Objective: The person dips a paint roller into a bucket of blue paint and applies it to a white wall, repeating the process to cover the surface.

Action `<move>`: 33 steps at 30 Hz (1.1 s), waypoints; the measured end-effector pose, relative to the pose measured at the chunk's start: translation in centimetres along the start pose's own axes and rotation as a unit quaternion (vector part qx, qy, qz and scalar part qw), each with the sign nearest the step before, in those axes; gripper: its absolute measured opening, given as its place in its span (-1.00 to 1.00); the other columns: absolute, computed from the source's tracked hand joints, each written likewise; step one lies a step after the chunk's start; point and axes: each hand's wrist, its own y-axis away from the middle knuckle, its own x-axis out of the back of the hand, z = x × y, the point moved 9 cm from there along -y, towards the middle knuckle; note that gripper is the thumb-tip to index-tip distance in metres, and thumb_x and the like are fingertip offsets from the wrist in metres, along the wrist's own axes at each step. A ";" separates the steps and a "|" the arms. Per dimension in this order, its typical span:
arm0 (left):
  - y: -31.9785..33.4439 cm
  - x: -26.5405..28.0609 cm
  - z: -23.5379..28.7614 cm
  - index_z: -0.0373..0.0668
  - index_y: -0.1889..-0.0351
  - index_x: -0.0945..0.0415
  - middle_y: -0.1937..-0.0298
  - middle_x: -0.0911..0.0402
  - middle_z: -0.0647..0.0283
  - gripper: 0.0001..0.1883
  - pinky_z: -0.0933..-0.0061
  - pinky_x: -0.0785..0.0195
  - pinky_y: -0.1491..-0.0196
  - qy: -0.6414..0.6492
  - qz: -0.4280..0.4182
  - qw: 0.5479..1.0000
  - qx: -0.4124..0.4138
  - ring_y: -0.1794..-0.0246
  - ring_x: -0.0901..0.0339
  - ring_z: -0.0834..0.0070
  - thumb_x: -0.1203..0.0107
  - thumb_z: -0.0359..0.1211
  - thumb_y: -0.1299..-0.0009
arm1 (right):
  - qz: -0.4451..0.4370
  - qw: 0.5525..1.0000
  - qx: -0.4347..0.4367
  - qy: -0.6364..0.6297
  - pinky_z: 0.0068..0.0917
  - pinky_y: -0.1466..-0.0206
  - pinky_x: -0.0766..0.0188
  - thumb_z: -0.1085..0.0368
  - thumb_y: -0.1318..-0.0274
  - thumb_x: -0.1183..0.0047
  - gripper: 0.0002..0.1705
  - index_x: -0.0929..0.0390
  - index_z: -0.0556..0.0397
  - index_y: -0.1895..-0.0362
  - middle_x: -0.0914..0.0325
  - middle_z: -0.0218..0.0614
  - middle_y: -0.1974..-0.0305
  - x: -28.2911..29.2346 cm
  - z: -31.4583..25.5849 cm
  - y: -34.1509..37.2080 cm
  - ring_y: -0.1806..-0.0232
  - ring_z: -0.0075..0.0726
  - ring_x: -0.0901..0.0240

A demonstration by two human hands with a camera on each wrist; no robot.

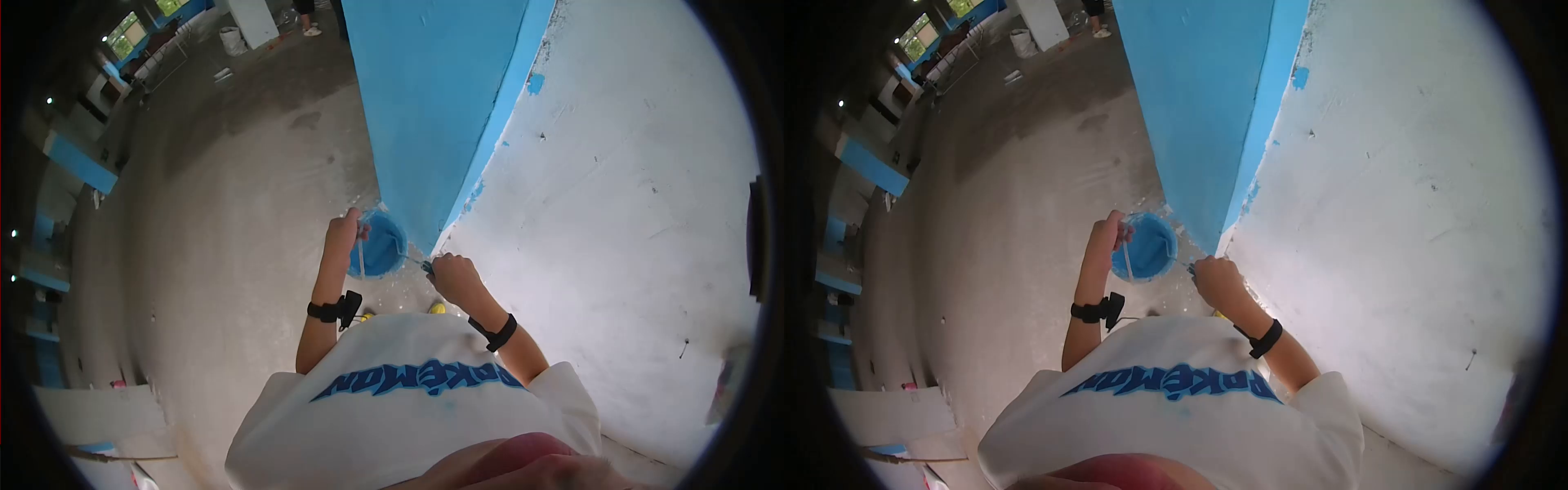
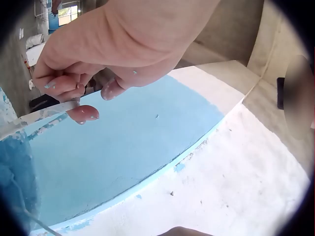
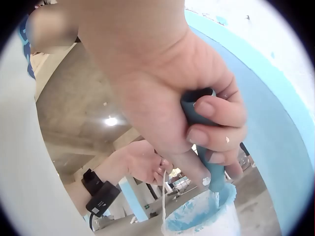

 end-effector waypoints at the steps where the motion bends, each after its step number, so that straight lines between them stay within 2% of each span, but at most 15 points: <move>1: -0.4 -0.3 -0.3 -0.28 0.61 -0.57 0.65 -0.55 0.23 -0.56 0.50 -0.15 0.51 -0.008 -0.006 1.000 0.005 0.66 -0.36 0.57 0.04 -0.08 -0.23 | -0.006 1.000 0.007 -0.004 -0.18 0.27 -0.50 0.16 -0.03 -0.15 -0.74 -0.60 0.13 0.39 -0.59 -0.07 0.40 -0.7 0.0 -0.3 0.37 0.02 -0.58; 2: -0.9 -0.6 -0.7 -0.27 0.63 -0.56 0.66 -0.54 0.24 -0.56 0.50 -0.15 0.51 -0.015 -0.010 1.000 0.010 0.66 -0.35 0.57 0.04 -0.08 -0.23 | -0.011 1.000 0.014 -0.007 -0.13 0.28 -0.49 0.13 -0.07 -0.13 -0.70 -0.59 0.14 0.39 -0.58 -0.02 0.40 -1.2 0.0 -0.6 0.37 0.04 -0.57; 3: -0.4 -1.6 1.1 -0.27 0.63 -0.56 0.66 -0.54 0.24 -0.56 0.50 -0.15 0.51 -0.009 -0.015 1.000 -0.013 0.66 -0.35 0.57 0.04 -0.08 -0.23 | 0.010 1.000 0.012 0.006 -0.13 0.28 -0.49 0.13 -0.07 -0.13 -0.70 -0.59 0.14 0.39 -0.58 -0.02 0.40 1.0 0.5 -0.1 0.37 0.04 -0.57; 4: -1.0 -2.4 0.9 -0.27 0.63 -0.56 0.66 -0.54 0.24 -0.56 0.50 -0.14 0.51 -0.006 -0.018 1.000 -0.004 0.66 -0.33 0.57 0.03 -0.07 -0.22 | 0.011 1.000 0.004 0.007 -0.13 0.28 -0.49 0.13 -0.07 -0.12 -0.71 -0.59 0.14 0.39 -0.58 -0.03 0.40 1.3 1.1 -0.1 0.37 0.04 -0.57; 11: -1.4 -4.4 0.8 -0.27 0.61 -0.58 0.66 -0.54 0.23 -0.56 0.51 -0.13 0.51 -0.020 -0.055 0.998 0.004 0.67 -0.32 0.57 0.02 -0.06 -0.19 | 0.014 0.999 -0.029 -0.004 -0.14 0.28 -0.49 0.14 -0.08 -0.10 -0.71 -0.60 0.15 0.37 -0.58 -0.01 0.38 0.6 1.9 0.6 0.36 0.05 -0.57; 13: -1.5 -5.0 0.8 -0.27 0.62 -0.57 0.65 -0.55 0.23 -0.57 0.52 -0.14 0.50 -0.018 -0.063 0.998 -0.004 0.66 -0.34 0.57 0.01 -0.07 -0.19 | 0.022 0.999 -0.038 -0.001 -0.18 0.33 -0.50 0.21 -0.06 -0.07 -0.81 -0.59 0.07 0.40 -0.58 -0.08 0.41 1.1 2.0 1.2 0.36 -0.02 -0.58; 18: -0.9 -6.9 2.1 -0.26 0.66 -0.50 0.59 -0.58 0.21 -0.59 0.52 -0.18 0.49 -0.001 -0.084 0.996 -0.023 0.62 -0.40 0.56 0.00 -0.10 -0.20 | 0.015 0.997 -0.076 -0.020 -0.18 0.29 -0.51 0.21 -0.06 -0.07 -0.77 -0.61 0.12 0.41 -0.57 -0.04 0.41 0.0 3.6 1.8 0.35 0.01 -0.58; 22: -1.1 -7.8 1.6 -0.26 0.64 -0.47 0.54 -0.60 0.18 -0.61 0.52 -0.20 0.49 -0.008 -0.103 0.995 -0.006 0.59 -0.45 0.55 -0.01 -0.12 -0.21 | 0.002 0.995 -0.095 -0.016 -0.17 0.28 -0.51 0.19 -0.07 -0.07 -0.75 -0.61 0.14 0.39 -0.57 -0.04 0.40 0.8 3.8 2.8 0.34 0.02 -0.58; 24: -1.1 -8.3 1.4 -0.27 0.62 -0.48 0.53 -0.60 0.17 -0.62 0.52 -0.20 0.49 -0.001 -0.111 0.994 -0.006 0.59 -0.46 0.55 -0.01 -0.11 -0.21 | -0.004 0.992 -0.119 -0.049 -0.12 0.23 -0.48 0.09 -0.10 -0.10 -0.66 -0.62 0.15 0.41 -0.58 -0.01 0.39 0.8 4.3 3.1 0.32 0.07 -0.56; 26: -1.4 -9.0 1.1 -0.28 0.58 -0.54 0.65 -0.51 0.25 -0.53 0.56 -0.04 0.58 -0.002 -0.122 0.992 -0.025 0.71 -0.23 0.63 0.05 -0.04 -0.28 | -0.003 0.991 -0.125 -0.045 -0.11 0.24 -0.47 0.09 -0.09 -0.11 -0.66 -0.62 0.15 0.42 -0.58 -0.02 0.39 -0.3 5.0 3.1 0.32 0.07 -0.55; 33: -1.9 -8.7 0.9 -0.24 0.60 -0.53 0.66 -0.51 0.26 -0.55 0.58 -0.01 0.61 0.033 -0.106 0.994 -0.020 0.72 -0.23 0.65 0.00 -0.03 -0.29 | 0.012 0.988 -0.151 -0.029 -0.10 0.26 -0.45 0.07 -0.07 -0.13 -0.67 -0.62 0.10 0.45 -0.59 -0.09 0.44 0.7 6.2 5.5 0.32 0.04 -0.54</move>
